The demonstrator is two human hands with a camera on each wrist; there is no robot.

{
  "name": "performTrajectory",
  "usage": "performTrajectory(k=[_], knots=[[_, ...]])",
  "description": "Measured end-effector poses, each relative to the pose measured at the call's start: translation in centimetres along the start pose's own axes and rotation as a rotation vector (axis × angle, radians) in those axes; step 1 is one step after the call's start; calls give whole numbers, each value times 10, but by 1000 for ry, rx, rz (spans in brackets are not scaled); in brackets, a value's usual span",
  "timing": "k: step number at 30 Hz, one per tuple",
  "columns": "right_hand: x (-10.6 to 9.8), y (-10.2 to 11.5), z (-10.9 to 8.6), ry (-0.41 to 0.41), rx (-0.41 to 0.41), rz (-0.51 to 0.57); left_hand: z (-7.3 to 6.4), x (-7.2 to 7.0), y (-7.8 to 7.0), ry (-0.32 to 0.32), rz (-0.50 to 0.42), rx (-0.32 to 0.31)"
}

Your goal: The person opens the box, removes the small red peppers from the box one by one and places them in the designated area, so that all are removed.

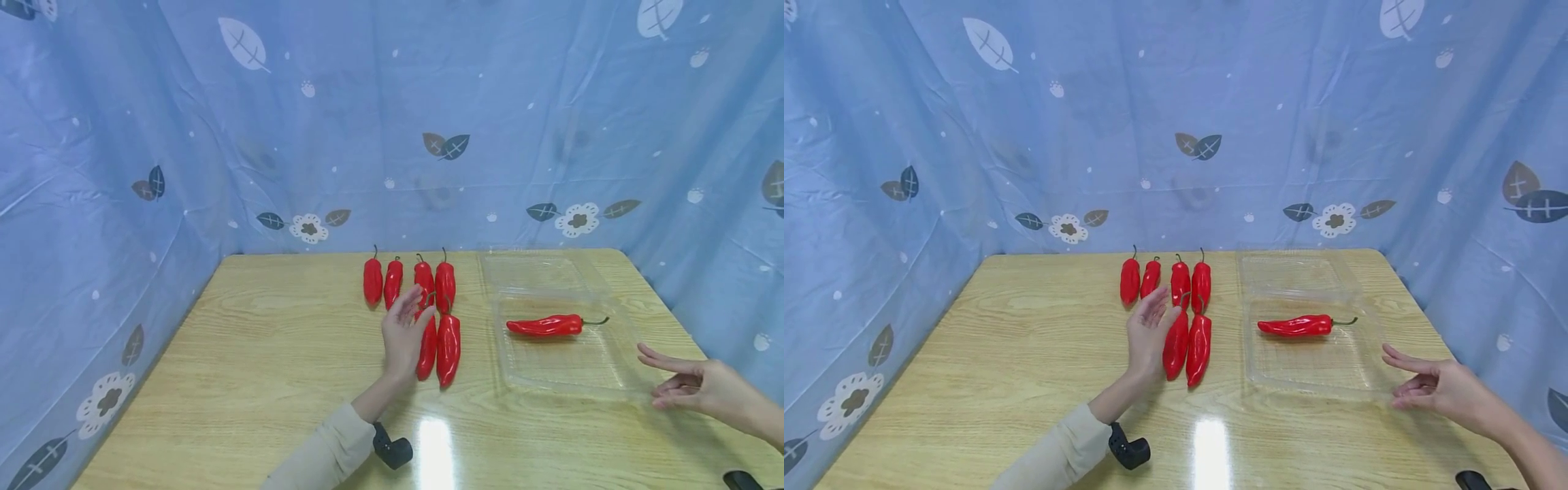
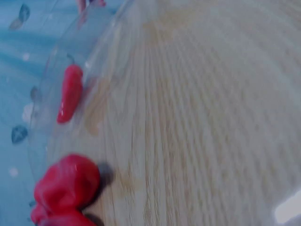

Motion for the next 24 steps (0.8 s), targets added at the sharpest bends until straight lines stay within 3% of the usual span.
performTrajectory(k=[8,15,19,24], knots=[[-1,3,0,-3,-27,6,-30,54,-22,309,-53,116],[-1,5,3,-10,-31,7,-51,105,-20,527,-21,146],[-2,7,2,-19,-56,-8,-60,128,-16,602,24,177],[0,7,-1,2,-75,51,-59,147,-17,603,36,200]])
Point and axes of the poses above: each hand's wrist, its own z-axis towards the middle knuckle, its own x-axis out of the palm, y = z × x, the point moved 7 cm from there along z, towards the middle knuckle, and after that the axes turned 12 degrees about z, right-handed, at the moved point
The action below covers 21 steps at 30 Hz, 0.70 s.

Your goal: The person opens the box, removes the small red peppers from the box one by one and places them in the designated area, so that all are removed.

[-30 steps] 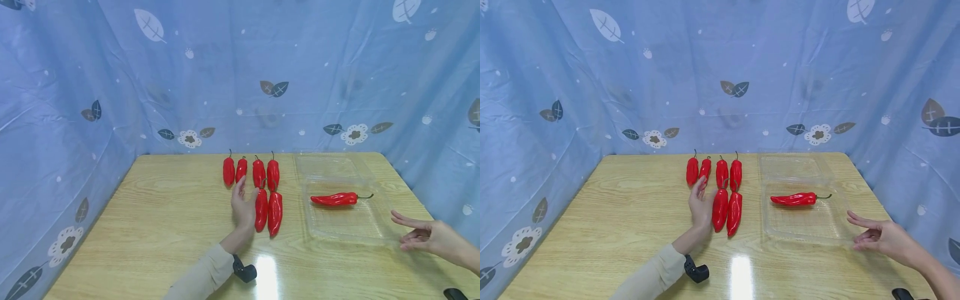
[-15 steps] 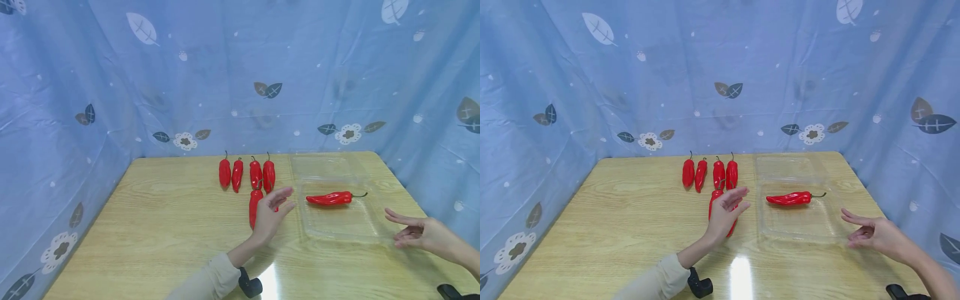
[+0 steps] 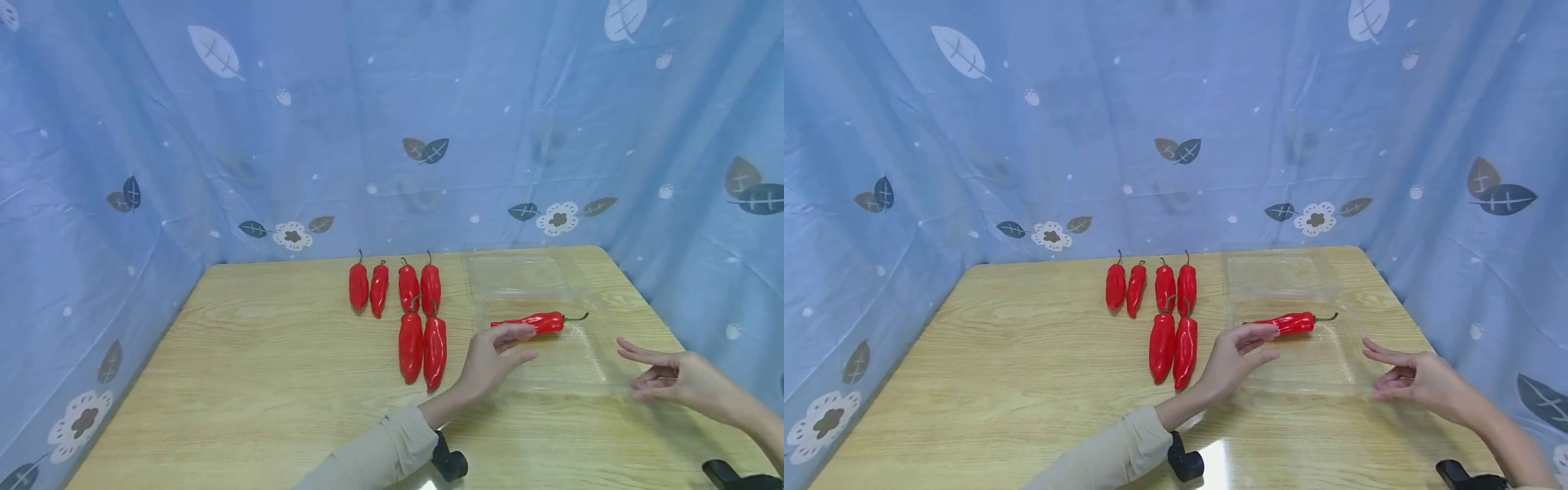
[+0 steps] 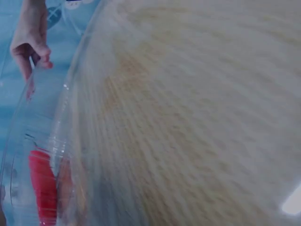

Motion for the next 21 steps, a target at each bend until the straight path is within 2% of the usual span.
performTrajectory(k=[6,13,16,21], knots=[[-1,2,1,26,-29,68,18,14,0,-8,-1,34],[3,3,2,80,-37,159,41,35,10,-48,101,-15],[4,2,3,84,-40,171,48,41,17,-100,130,-85],[4,3,3,78,-58,194,55,45,30,-217,195,-264]])
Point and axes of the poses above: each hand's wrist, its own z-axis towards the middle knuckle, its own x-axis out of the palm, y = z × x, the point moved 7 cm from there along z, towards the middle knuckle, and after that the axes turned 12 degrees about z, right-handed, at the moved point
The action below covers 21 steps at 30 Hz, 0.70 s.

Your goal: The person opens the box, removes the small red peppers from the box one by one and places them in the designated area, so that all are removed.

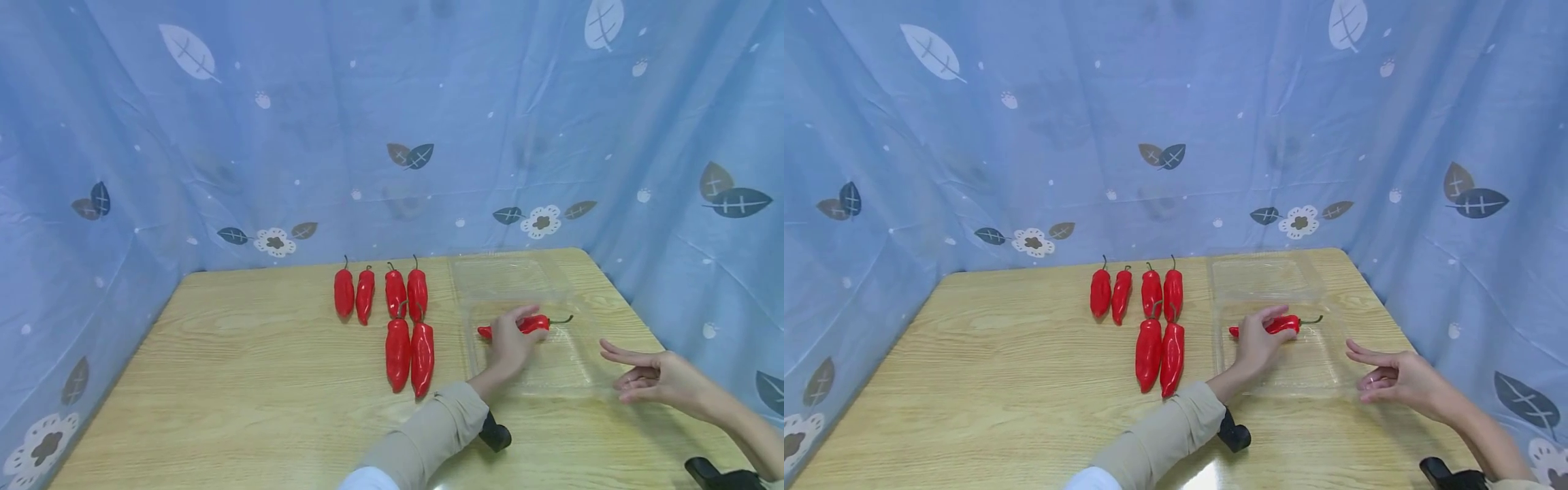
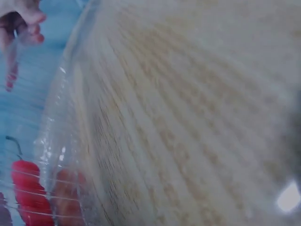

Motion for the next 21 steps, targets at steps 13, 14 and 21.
performTrajectory(k=[13,14,21], knots=[[2,1,0,27,-25,57,7,13,-9,23,657,219],[2,1,0,26,-29,51,7,15,-10,21,701,233],[2,0,1,1,12,12,9,23,-7,43,941,235]])
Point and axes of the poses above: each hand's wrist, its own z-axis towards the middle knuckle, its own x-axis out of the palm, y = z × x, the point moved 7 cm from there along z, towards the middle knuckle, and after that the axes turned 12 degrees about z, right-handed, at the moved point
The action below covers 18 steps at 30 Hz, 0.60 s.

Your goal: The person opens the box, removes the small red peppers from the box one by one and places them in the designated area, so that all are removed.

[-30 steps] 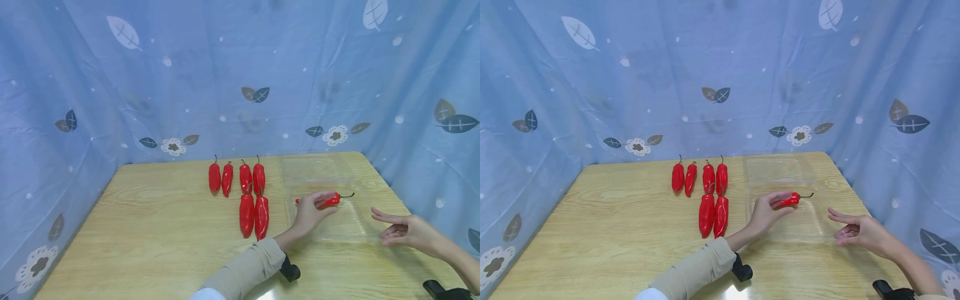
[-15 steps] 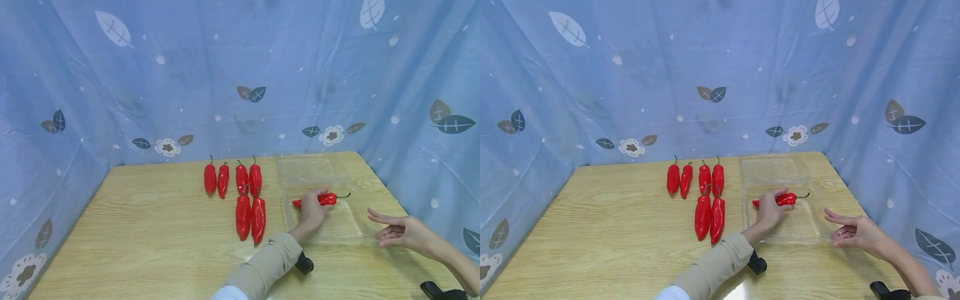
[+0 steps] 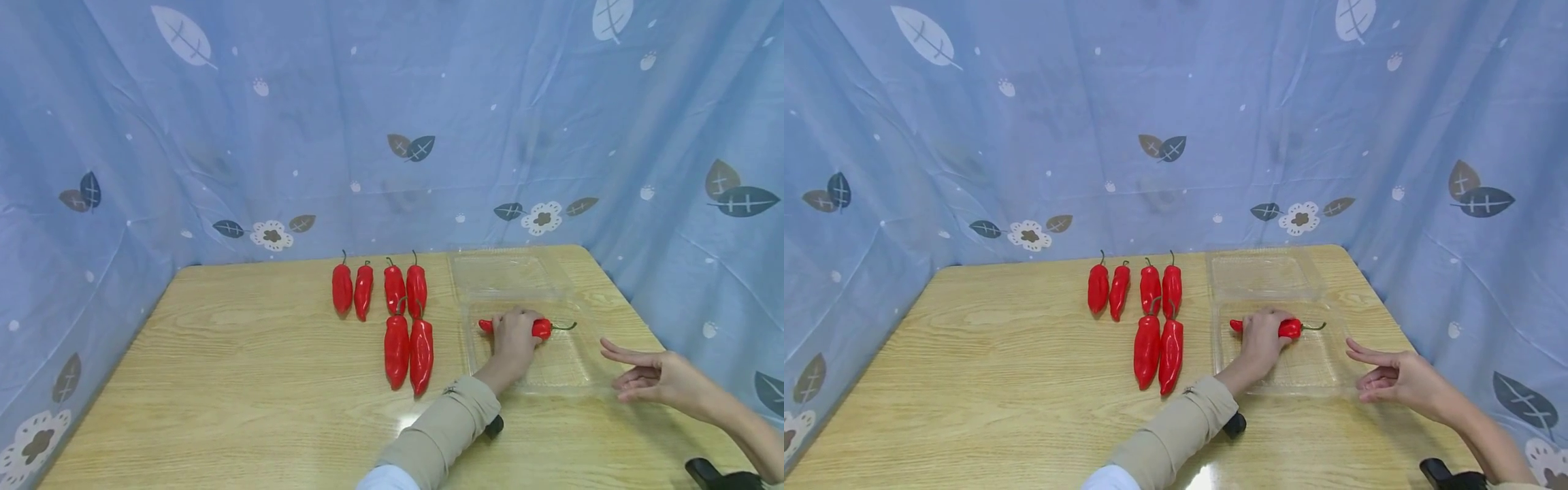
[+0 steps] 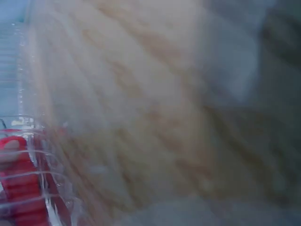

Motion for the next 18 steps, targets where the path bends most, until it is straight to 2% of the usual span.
performTrajectory(k=[4,9,11,14,18], knots=[[0,0,1,17,2,45,-4,7,-4,64,153,51],[-1,-3,0,3,17,18,-11,12,-7,160,255,122],[0,-4,-1,-1,27,2,-12,12,-7,170,260,137],[1,-4,-1,11,32,-3,-11,11,-6,150,233,135],[0,-1,0,13,27,9,-8,8,-5,116,125,114]])
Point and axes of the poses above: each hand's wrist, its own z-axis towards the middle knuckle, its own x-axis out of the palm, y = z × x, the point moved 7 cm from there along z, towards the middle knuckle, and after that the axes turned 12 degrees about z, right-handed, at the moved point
